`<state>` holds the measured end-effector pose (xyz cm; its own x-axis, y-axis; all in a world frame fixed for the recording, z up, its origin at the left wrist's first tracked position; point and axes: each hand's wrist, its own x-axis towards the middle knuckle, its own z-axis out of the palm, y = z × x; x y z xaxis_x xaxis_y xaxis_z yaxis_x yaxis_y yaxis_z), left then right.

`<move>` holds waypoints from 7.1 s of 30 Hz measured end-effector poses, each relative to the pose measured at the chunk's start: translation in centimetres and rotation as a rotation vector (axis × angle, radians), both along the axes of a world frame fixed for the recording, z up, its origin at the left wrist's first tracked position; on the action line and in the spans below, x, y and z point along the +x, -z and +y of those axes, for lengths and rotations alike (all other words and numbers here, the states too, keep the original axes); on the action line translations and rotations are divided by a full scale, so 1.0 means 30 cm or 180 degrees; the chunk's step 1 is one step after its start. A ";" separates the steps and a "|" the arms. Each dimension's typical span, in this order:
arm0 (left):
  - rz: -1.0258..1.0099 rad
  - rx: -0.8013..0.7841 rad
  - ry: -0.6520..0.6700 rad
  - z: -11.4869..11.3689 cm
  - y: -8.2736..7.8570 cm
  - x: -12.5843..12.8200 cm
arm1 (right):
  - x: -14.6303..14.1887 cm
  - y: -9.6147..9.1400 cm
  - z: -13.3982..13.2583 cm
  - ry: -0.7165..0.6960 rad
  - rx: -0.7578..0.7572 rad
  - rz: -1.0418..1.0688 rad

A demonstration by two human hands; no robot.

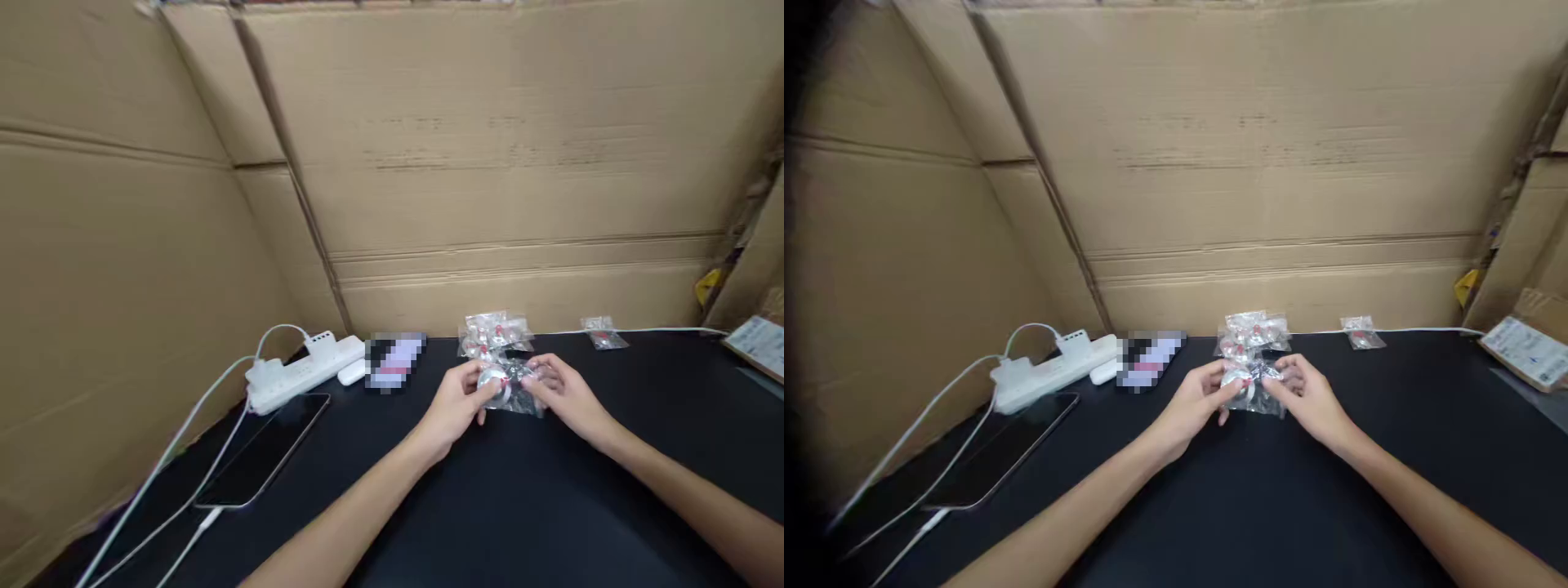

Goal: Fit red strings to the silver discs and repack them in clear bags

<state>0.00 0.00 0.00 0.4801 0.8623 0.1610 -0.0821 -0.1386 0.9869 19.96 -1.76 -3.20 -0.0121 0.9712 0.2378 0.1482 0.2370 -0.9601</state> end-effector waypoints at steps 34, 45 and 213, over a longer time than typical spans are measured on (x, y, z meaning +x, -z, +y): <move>-0.0374 -0.0689 -0.0102 0.030 0.018 -0.012 | 0.049 0.005 0.031 0.0393 0.0622 -0.0570; -0.0386 -0.0587 0.0184 0.021 0.033 -0.010 | 0.007 -0.030 -0.016 -0.0644 0.0063 0.0367; 0.1850 0.2068 0.0288 -0.030 0.041 -0.009 | 0.153 -0.081 -0.017 -0.0615 0.0860 -0.2474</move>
